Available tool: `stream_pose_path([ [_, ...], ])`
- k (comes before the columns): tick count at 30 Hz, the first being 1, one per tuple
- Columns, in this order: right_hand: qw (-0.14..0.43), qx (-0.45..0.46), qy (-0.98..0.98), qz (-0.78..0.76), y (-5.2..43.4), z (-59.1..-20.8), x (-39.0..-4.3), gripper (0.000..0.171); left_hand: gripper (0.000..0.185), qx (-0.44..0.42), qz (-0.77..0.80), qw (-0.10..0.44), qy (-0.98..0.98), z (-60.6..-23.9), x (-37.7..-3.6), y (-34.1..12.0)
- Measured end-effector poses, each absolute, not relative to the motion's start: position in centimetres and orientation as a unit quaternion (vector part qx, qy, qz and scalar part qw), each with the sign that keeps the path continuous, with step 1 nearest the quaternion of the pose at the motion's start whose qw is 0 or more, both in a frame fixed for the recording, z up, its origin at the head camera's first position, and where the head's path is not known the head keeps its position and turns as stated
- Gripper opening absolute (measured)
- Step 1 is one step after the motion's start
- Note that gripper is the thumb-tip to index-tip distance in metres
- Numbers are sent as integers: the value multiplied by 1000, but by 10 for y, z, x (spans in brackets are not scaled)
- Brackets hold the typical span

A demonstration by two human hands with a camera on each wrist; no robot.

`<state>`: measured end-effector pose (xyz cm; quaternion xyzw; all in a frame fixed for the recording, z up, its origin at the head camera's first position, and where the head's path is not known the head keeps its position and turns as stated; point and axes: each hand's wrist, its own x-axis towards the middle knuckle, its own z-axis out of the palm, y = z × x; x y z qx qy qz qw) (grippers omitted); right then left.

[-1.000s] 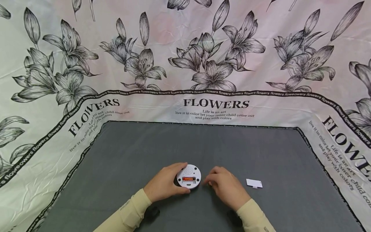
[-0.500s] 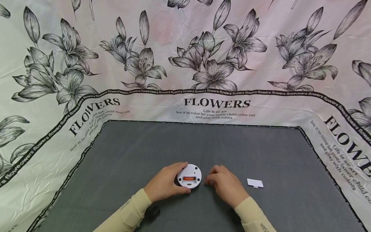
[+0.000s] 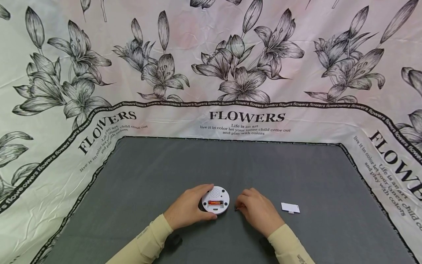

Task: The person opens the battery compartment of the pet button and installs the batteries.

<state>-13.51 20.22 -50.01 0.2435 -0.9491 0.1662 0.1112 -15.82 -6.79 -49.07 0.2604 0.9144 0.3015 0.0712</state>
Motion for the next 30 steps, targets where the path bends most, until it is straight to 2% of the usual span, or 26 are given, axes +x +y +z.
stream_pose_path([
  [7,131,231,-950,167,195,-487,-134,24,91,268,299,64,914,-492,-158,-68],
  [16,156,268,-928,207,164,-461,-128,27,90,274,300,64,911,-492,-157,-69],
  [22,124,300,-919,225,142,-466,-129,22,88,285,312,64,904,-493,-158,-72],
  [30,129,317,-909,237,132,-478,-130,19,86,288,313,66,903,-491,-159,-72],
])
